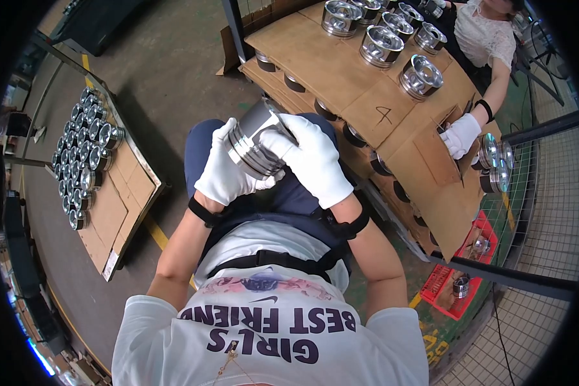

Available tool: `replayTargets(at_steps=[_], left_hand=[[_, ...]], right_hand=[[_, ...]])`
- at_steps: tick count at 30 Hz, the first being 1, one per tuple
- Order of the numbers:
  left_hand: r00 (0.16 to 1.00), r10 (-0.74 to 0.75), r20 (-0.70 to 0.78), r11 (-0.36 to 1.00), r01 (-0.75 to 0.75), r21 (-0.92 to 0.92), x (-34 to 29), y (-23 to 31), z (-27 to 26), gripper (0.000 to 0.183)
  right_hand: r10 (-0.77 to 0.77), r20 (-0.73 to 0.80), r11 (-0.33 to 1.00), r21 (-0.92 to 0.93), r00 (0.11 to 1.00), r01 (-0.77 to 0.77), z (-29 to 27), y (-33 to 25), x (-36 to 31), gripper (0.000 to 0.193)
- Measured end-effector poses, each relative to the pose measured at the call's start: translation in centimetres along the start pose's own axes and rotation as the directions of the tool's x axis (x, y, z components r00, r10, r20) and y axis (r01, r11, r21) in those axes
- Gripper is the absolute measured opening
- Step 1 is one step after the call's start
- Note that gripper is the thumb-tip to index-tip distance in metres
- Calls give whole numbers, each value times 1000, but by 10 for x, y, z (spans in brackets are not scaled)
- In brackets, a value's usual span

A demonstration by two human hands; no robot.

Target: The recorder is inspecting and wiping engine pistons before placing them onto a tray.

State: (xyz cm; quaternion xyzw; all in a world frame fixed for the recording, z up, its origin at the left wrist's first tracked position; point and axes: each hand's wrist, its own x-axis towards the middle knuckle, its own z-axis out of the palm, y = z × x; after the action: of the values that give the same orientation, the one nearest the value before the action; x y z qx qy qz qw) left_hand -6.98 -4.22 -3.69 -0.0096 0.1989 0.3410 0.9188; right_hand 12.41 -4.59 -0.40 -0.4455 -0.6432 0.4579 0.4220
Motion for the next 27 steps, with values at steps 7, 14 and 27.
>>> replayTargets(at_steps=[7,14,27], left_hand=[[998,-18,59,1000,18,-10,7,-8,6,73],[995,-21,96,1000,22,-17,10,-10,6,75],[981,-60,187,998,60,9,17,-29,1,85]], right_hand=[[-51,-278,997,46,959,66,5,5,-3,27],[-48,-338,999,7,940,54,5,1,-3,28],[99,-303,980,196,948,-39,-19,11,12,27]])
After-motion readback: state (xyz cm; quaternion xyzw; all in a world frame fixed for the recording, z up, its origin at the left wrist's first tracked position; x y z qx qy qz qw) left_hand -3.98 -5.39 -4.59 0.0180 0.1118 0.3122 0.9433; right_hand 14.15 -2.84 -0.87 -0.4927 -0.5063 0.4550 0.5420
